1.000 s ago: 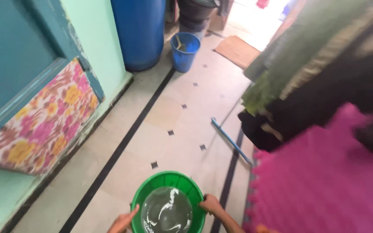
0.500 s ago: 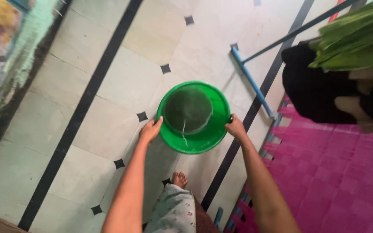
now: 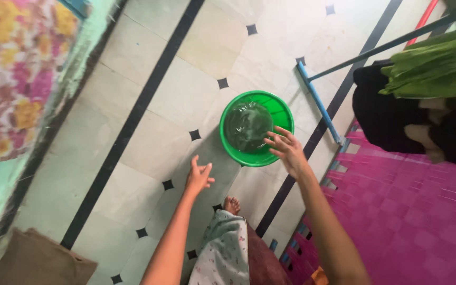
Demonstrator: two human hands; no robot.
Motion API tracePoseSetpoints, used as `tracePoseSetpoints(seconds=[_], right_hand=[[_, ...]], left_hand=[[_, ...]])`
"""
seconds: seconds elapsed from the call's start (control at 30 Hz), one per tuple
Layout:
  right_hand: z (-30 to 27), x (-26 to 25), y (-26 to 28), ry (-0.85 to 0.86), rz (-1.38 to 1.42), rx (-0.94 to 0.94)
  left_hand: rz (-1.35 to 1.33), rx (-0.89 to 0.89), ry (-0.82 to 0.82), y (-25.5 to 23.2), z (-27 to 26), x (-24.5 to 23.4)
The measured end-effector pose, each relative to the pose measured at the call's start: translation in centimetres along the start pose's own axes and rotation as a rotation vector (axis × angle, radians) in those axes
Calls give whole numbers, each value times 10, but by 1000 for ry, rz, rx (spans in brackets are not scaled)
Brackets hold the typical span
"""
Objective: The person mops the tiled floor using a mop, then carries a bucket of water to another area where they rinse and wring the mop head by hand.
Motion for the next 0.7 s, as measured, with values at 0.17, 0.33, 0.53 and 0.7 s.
tracePoseSetpoints(seconds=[0.17,0.33,0.53,0.7], right_hand=[[-129,199,116,519,188,-40],[-265,359,168,863,15,-136],[-426,547,116,1192,-61,-65],[-564,677,11,1464,-65,62]], left_hand=[[-353,-204,-30,-12,-115,-70],[-569,-45,-143,-72,-221,-164],[-838,386,-295,-170,-418,-313],[-716,776,-567,-181,-642,-445]])
Point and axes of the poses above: each hand's wrist, its own z-axis towards the middle knuckle, its own x-axis out of the palm, y = z × x, the point moved 5 cm from there along z, towards the middle knuckle, and after that the axes turned 9 degrees about x, right-handed, at the moved point
